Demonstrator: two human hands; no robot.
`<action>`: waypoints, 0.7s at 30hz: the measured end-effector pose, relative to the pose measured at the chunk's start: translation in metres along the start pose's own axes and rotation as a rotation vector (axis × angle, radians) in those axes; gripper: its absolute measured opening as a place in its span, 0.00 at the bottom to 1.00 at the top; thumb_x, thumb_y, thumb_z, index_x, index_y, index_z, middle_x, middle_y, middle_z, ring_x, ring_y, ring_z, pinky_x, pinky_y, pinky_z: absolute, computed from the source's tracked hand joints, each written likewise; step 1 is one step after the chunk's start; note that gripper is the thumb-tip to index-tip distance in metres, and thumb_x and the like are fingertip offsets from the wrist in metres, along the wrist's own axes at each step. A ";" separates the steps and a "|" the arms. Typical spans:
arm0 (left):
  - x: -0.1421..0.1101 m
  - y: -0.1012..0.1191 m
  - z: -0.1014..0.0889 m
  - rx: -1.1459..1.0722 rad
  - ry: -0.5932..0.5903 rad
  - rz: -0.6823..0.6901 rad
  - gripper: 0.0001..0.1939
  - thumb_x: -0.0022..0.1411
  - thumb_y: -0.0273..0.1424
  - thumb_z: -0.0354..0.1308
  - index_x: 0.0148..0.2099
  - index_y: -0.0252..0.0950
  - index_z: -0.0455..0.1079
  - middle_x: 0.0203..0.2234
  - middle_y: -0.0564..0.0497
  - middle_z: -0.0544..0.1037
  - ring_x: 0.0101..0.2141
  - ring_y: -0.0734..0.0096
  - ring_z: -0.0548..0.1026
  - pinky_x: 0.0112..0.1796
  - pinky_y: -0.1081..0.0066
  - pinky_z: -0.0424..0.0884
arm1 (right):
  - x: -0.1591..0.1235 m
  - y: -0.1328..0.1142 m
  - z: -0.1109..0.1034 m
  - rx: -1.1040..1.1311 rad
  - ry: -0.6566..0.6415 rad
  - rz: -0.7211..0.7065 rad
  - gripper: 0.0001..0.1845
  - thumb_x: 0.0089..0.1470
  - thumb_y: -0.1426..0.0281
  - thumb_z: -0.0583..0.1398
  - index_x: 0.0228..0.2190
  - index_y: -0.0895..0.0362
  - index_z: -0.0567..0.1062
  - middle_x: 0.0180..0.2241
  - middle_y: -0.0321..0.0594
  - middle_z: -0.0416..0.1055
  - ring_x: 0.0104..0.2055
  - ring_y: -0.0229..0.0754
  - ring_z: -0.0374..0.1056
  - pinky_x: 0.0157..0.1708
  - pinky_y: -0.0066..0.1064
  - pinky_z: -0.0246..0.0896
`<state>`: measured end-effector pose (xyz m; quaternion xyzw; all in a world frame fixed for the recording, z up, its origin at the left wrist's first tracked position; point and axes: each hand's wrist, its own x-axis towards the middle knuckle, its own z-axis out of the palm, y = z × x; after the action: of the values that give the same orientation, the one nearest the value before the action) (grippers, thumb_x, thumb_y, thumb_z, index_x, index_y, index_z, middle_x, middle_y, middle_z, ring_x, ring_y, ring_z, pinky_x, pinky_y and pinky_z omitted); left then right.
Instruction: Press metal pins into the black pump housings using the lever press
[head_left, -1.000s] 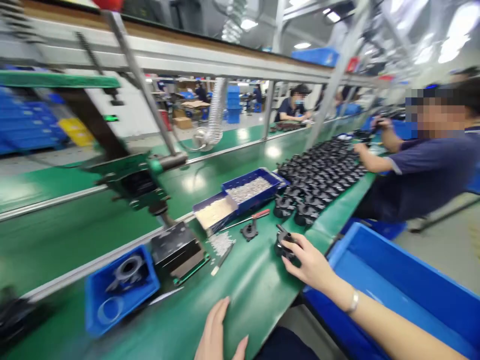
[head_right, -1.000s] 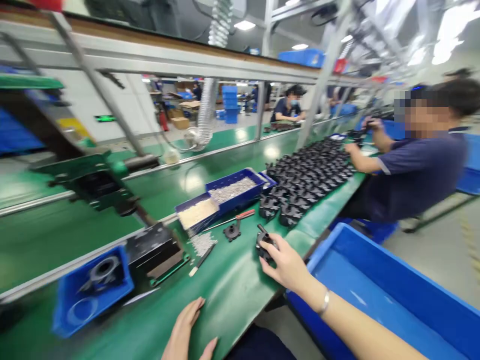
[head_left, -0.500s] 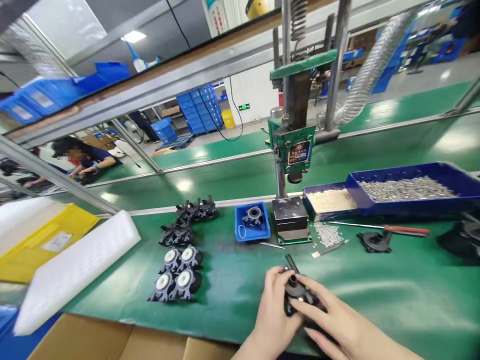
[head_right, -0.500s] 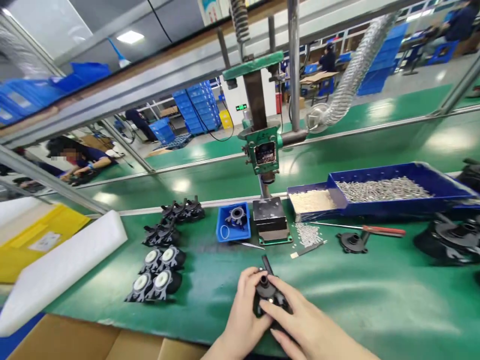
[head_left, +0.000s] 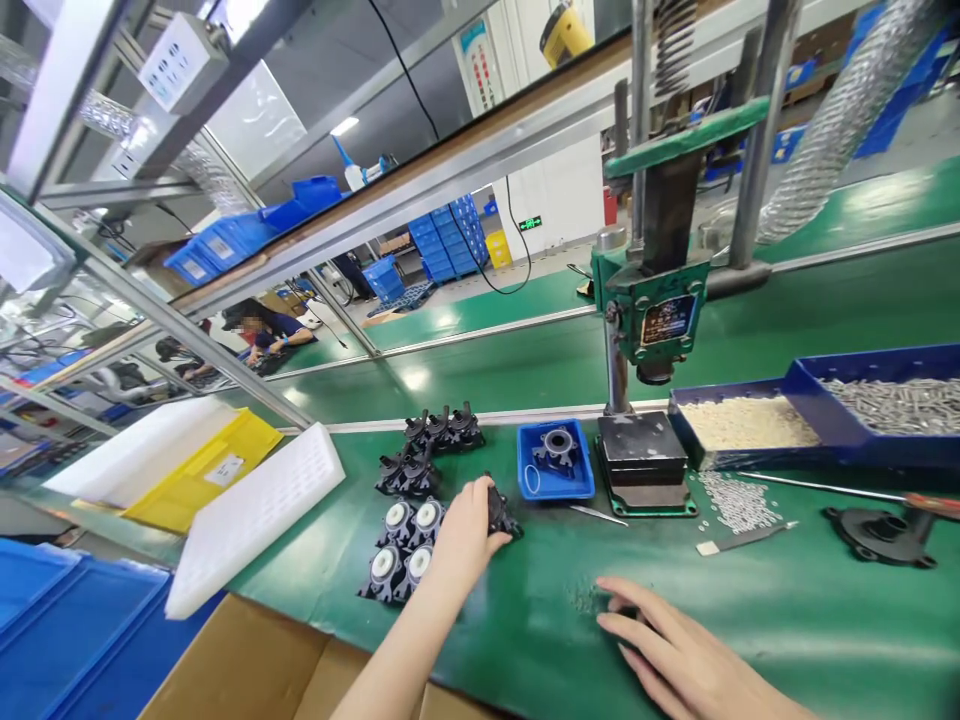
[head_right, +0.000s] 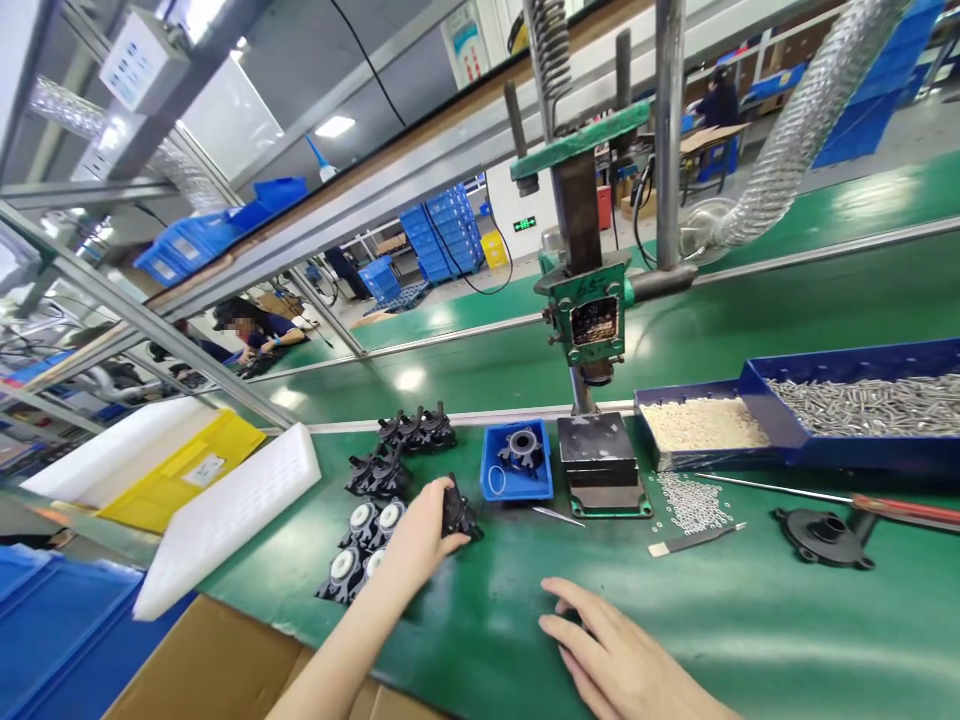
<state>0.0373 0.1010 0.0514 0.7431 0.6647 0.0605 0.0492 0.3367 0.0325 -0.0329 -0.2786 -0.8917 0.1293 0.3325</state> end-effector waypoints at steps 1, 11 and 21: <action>0.013 -0.005 -0.005 0.043 -0.014 0.007 0.35 0.50 0.25 0.72 0.56 0.37 0.59 0.49 0.42 0.72 0.52 0.51 0.73 0.52 0.57 0.69 | -0.002 0.002 0.001 -0.001 0.003 0.010 0.22 0.62 0.75 0.55 0.56 0.54 0.71 0.61 0.51 0.66 0.59 0.49 0.69 0.53 0.32 0.72; 0.081 -0.052 -0.030 0.387 -0.105 0.030 0.32 0.50 0.19 0.67 0.57 0.39 0.67 0.58 0.39 0.66 0.55 0.51 0.71 0.55 0.61 0.65 | -0.002 0.005 0.002 0.047 -0.024 0.097 0.20 0.60 0.80 0.51 0.50 0.55 0.71 0.58 0.53 0.66 0.58 0.46 0.69 0.52 0.32 0.72; 0.096 -0.104 -0.020 0.655 0.010 0.214 0.28 0.51 0.20 0.60 0.56 0.37 0.71 0.58 0.34 0.71 0.51 0.45 0.76 0.50 0.56 0.70 | 0.022 0.052 -0.136 -0.203 0.257 0.219 0.17 0.62 0.76 0.52 0.50 0.54 0.73 0.56 0.48 0.68 0.60 0.46 0.64 0.59 0.42 0.65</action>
<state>-0.0580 0.2075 0.0577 0.7845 0.5675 -0.1474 -0.2019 0.4346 0.0940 0.0579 -0.4202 -0.8148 0.0377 0.3976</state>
